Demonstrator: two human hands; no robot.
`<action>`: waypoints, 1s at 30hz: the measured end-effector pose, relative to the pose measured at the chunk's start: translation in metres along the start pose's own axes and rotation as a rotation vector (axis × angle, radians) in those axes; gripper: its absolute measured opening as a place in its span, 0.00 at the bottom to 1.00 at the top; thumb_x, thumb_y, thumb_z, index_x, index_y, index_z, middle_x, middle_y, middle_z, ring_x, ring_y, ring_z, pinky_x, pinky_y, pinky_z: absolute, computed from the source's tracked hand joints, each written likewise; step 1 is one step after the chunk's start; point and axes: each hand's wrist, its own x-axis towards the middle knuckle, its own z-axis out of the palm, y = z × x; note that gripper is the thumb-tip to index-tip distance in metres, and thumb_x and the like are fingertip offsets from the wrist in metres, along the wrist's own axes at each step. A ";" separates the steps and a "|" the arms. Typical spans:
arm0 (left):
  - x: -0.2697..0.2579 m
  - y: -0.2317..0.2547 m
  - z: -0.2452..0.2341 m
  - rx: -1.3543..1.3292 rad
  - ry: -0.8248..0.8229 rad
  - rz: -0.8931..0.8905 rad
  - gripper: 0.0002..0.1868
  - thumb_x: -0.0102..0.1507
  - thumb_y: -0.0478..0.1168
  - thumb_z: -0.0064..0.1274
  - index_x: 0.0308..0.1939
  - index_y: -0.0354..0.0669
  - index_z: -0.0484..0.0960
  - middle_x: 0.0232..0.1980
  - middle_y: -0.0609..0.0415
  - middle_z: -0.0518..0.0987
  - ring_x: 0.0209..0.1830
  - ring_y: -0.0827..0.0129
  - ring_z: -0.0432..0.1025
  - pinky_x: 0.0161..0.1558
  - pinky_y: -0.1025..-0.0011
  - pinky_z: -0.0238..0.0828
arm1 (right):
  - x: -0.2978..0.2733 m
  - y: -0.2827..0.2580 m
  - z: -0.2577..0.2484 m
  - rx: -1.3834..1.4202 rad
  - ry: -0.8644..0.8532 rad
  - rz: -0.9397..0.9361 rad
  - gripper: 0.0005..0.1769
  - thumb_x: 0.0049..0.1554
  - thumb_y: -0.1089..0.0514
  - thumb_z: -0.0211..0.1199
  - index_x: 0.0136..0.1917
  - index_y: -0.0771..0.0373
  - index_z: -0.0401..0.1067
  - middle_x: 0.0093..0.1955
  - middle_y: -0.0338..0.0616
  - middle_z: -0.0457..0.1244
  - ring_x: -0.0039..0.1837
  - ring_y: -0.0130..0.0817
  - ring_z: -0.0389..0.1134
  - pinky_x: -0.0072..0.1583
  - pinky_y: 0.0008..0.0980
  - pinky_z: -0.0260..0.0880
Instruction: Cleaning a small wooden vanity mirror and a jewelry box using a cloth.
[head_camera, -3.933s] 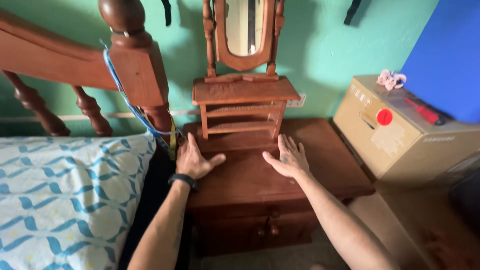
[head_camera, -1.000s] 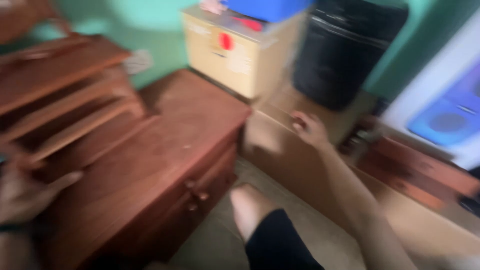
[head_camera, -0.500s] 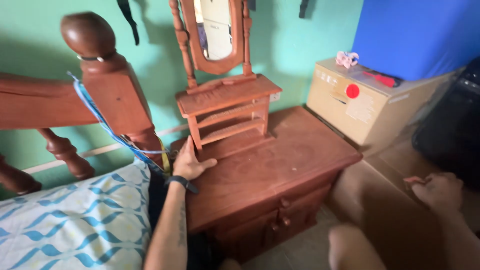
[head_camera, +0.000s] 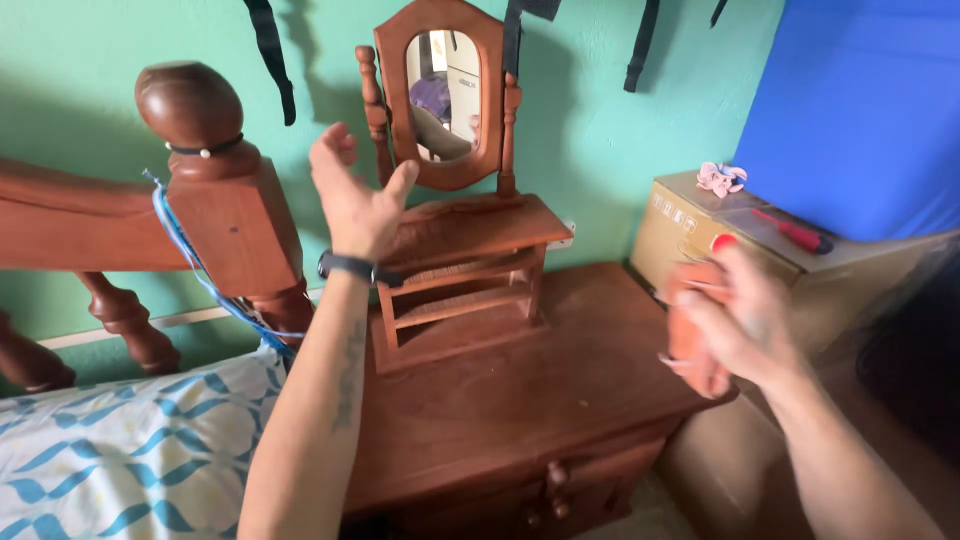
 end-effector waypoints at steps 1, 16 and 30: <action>0.002 -0.015 0.015 0.003 0.005 0.005 0.40 0.55 0.44 0.74 0.62 0.30 0.66 0.54 0.43 0.71 0.54 0.55 0.67 0.57 0.58 0.67 | 0.013 -0.019 0.009 0.004 0.001 -0.006 0.20 0.57 0.60 0.63 0.62 0.64 0.68 0.48 0.48 0.71 0.38 0.37 0.70 0.38 0.39 0.69; -0.003 -0.094 0.065 -0.614 -0.378 -0.504 0.20 0.55 0.27 0.66 0.50 0.35 0.81 0.47 0.55 0.85 0.45 0.74 0.79 0.52 0.72 0.78 | 0.201 -0.054 0.038 0.046 -0.100 -0.073 0.15 0.59 0.57 0.64 0.34 0.68 0.73 0.32 0.42 0.63 0.38 0.33 0.63 0.45 0.30 0.62; -0.006 -0.103 0.070 -0.725 -0.342 -0.563 0.17 0.58 0.28 0.65 0.50 0.37 0.81 0.46 0.57 0.85 0.43 0.76 0.78 0.50 0.74 0.78 | 0.220 -0.054 0.118 0.553 0.339 -0.327 0.16 0.66 0.48 0.65 0.57 0.64 0.75 0.54 0.41 0.68 0.56 0.29 0.68 0.59 0.33 0.70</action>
